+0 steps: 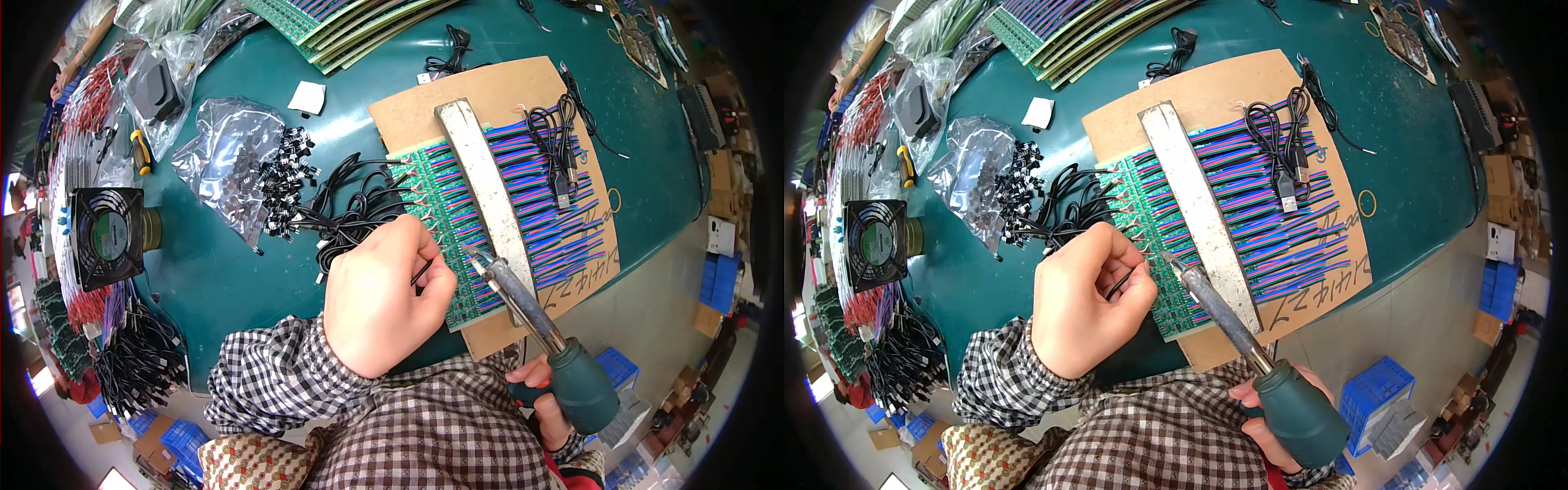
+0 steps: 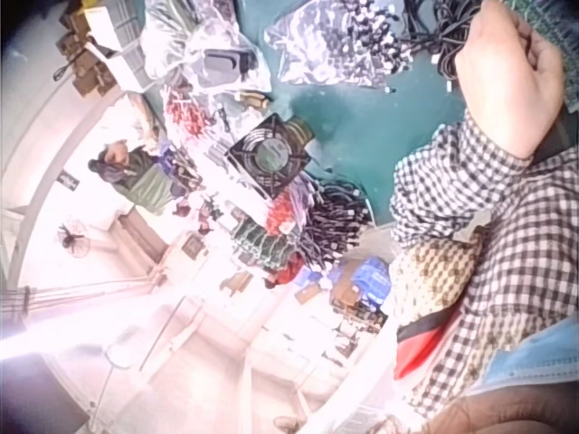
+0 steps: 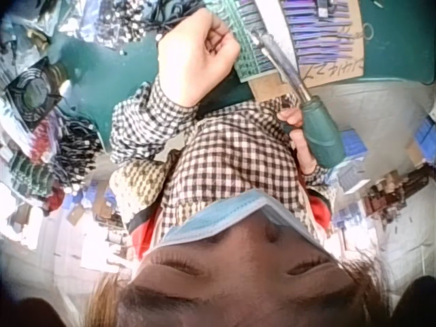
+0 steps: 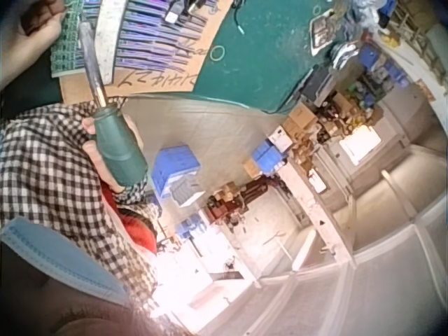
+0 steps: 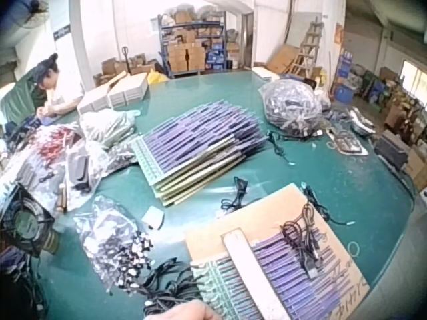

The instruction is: The person solders individual wires onto a series of circuit boards aligned on a wooden block using a handheld soldering gun.

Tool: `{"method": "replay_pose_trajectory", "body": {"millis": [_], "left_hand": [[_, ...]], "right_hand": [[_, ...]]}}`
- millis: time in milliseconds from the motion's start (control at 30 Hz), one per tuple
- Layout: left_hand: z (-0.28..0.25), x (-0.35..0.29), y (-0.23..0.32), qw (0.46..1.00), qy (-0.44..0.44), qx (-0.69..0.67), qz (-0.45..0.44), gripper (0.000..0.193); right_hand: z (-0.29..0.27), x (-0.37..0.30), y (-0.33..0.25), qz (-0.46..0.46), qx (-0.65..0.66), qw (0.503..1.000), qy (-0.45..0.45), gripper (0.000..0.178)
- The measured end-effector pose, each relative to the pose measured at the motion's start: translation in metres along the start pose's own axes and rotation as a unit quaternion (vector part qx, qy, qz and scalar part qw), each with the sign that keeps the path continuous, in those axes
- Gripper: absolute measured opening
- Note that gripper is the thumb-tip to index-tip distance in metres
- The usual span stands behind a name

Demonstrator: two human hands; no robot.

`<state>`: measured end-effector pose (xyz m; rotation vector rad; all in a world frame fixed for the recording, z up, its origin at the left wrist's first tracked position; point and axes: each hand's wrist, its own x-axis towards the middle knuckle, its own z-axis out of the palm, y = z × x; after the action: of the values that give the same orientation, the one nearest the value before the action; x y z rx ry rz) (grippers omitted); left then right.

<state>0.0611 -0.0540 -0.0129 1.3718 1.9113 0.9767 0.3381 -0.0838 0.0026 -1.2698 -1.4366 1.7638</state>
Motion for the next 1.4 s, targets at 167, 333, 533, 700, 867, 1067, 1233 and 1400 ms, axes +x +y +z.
{"method": "replay_pose_trajectory", "body": {"millis": [167,333,533,700,867,1067,1233,1400], "left_hand": [[0.0,-0.001,-0.001,1.0,0.006,0.001,0.005,0.012],[0.001,0.0,0.0,1.0,0.005,0.003,0.006,0.013],[0.001,0.0,-0.001,1.0,0.005,0.011,0.012,0.014],[0.002,0.0,-0.001,1.0,0.008,0.017,0.022,0.014],[0.001,0.0,-0.001,1.0,0.007,0.02,0.019,0.014],[0.001,0.0,0.0,0.999,0.01,0.026,0.023,0.014],[0.001,0.001,0.0,1.0,0.005,0.025,0.014,0.014],[-0.001,0.001,0.002,1.0,-0.002,0.02,0.005,0.012]], "right_hand": [[0.003,0.001,-0.003,0.028,-0.031,0.999,-0.008,0.037],[0.008,0.002,0.0,0.029,-0.001,1.0,0.005,0.039],[0.01,0.002,-0.002,0.031,0.033,0.999,0.023,0.039],[0.011,0.002,-0.001,0.048,0.054,0.997,0.027,0.039],[0.01,0.003,0.001,0.052,0.036,0.998,0.017,0.04],[0.011,0.002,0.001,0.036,0.062,0.997,0.03,0.04],[0.01,-0.005,0.008,0.03,0.081,0.995,0.054,0.042],[0.005,-0.002,0.009,-0.006,0.076,0.997,0.009,0.045]]}}
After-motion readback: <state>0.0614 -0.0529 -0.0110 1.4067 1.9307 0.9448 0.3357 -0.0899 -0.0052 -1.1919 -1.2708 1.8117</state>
